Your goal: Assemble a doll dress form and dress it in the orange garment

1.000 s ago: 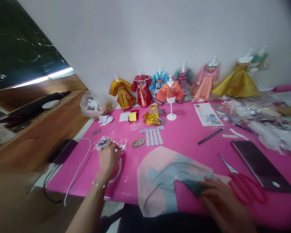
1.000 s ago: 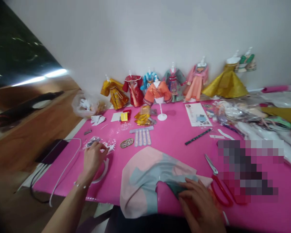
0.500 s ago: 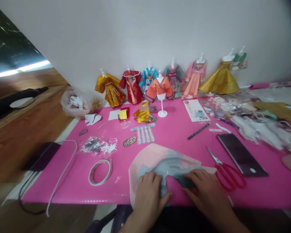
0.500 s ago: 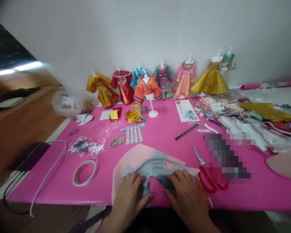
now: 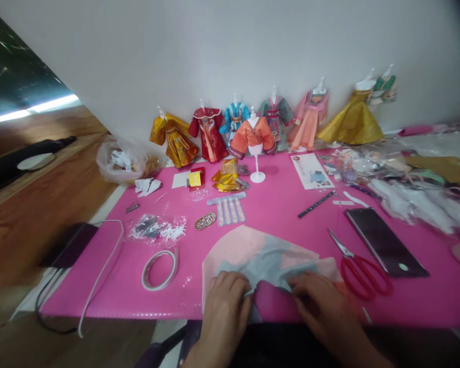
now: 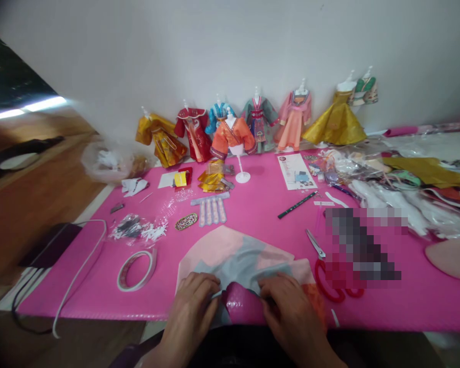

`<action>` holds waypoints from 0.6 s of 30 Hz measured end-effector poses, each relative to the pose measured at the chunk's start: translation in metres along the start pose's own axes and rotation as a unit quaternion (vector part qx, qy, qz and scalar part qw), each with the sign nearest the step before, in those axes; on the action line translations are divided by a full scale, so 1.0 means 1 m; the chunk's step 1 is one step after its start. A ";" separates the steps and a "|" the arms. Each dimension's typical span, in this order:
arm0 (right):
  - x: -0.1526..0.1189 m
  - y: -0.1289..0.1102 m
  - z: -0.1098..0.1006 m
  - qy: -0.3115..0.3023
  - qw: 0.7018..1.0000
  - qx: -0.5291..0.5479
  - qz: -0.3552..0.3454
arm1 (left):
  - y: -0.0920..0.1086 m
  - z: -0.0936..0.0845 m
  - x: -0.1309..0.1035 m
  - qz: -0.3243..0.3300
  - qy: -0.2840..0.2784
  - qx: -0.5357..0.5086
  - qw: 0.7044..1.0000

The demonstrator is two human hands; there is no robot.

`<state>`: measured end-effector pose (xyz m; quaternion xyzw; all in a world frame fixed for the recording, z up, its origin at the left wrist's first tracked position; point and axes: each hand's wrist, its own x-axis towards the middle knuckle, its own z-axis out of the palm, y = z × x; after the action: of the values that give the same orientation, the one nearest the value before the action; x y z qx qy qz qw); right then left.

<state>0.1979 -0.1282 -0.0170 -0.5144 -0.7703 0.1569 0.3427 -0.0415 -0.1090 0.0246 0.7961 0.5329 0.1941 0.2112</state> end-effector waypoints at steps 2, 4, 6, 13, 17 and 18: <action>-0.001 0.001 0.001 0.019 1.000 0.024 -0.002 | -0.001 -0.003 0.000 -0.003 0.011 -0.043 0.999; -0.001 -0.001 0.000 0.033 0.998 0.050 0.010 | -0.002 -0.004 0.000 -0.026 0.017 -0.082 0.996; 0.002 -0.005 -0.003 0.032 0.996 0.073 0.028 | -0.002 -0.005 0.003 -0.058 0.006 -0.130 0.990; 0.012 -0.018 -0.015 -0.045 0.990 0.096 0.090 | 0.005 -0.008 0.016 -0.138 -0.039 -0.341 0.929; 0.022 -0.020 -0.022 -0.082 0.988 0.080 0.105 | 0.012 -0.016 0.024 -0.138 -0.053 -0.406 0.902; 0.026 -0.021 -0.025 -0.096 0.986 0.085 0.108 | 0.015 -0.019 0.026 -0.139 -0.062 -0.417 0.896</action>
<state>0.1943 -0.1164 0.0230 -0.5459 -0.7237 0.3060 0.2909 -0.0313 -0.0872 0.0510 0.5630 0.4942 0.3171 0.5816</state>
